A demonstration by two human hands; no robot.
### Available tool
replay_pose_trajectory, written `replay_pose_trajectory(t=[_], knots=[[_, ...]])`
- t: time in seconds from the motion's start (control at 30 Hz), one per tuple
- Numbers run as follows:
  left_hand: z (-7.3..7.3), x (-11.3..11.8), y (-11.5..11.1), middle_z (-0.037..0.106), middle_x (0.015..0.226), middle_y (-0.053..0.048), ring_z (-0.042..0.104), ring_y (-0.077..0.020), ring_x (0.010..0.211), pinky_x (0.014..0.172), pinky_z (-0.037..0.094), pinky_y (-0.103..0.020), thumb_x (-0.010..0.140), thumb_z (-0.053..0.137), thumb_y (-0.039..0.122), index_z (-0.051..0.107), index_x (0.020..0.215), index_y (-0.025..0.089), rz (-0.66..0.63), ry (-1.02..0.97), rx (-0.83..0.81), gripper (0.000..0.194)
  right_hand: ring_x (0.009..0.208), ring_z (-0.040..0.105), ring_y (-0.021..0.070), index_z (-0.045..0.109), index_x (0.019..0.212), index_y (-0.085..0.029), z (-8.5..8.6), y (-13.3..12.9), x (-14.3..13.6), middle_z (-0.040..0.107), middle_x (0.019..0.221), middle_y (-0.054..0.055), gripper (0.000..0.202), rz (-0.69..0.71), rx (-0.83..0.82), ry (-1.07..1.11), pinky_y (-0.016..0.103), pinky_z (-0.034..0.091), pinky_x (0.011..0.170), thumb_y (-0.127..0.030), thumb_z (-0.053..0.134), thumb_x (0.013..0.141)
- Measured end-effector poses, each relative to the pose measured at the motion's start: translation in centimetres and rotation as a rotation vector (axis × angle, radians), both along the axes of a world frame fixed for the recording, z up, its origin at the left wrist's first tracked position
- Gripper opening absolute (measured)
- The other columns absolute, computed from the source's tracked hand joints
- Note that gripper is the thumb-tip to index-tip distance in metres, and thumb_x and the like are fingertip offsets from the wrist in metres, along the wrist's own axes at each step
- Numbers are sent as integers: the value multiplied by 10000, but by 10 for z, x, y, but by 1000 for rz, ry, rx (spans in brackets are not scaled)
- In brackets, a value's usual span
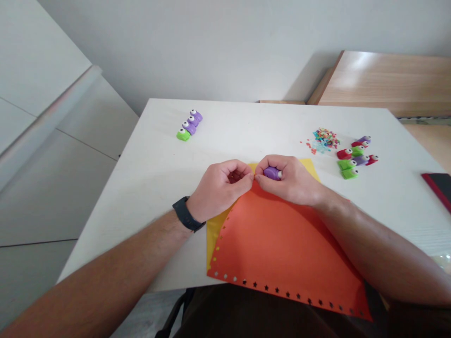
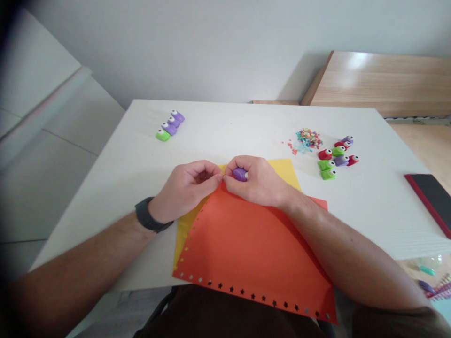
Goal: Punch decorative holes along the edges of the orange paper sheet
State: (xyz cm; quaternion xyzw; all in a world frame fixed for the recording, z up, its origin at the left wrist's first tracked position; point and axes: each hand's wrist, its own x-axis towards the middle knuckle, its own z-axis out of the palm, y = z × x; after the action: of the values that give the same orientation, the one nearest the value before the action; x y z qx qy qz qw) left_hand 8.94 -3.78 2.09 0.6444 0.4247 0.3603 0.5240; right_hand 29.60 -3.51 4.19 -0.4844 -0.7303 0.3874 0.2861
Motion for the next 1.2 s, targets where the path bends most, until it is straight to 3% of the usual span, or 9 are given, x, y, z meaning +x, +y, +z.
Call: replay_pose_trajectory(t=[0.87,1.2], knots=[[-1,0,-2,661,802,-10,551,-106,674,598,452,-218,919,645,310,661,891,159,3,62,45,155,612,457,86,713,839,-163,-1,1,-1,605,703,-22,119,-19,-94,24,213,357,539,-265,652,831],[1,1,-1,712,819,-35,608,-126,686,596,478,-225,890,673,344,696,891,149,82,49,21,196,611,451,94,716,843,-154,0,1,-1,607,699,-11,144,-15,-98,28,229,354,557,-284,653,845]])
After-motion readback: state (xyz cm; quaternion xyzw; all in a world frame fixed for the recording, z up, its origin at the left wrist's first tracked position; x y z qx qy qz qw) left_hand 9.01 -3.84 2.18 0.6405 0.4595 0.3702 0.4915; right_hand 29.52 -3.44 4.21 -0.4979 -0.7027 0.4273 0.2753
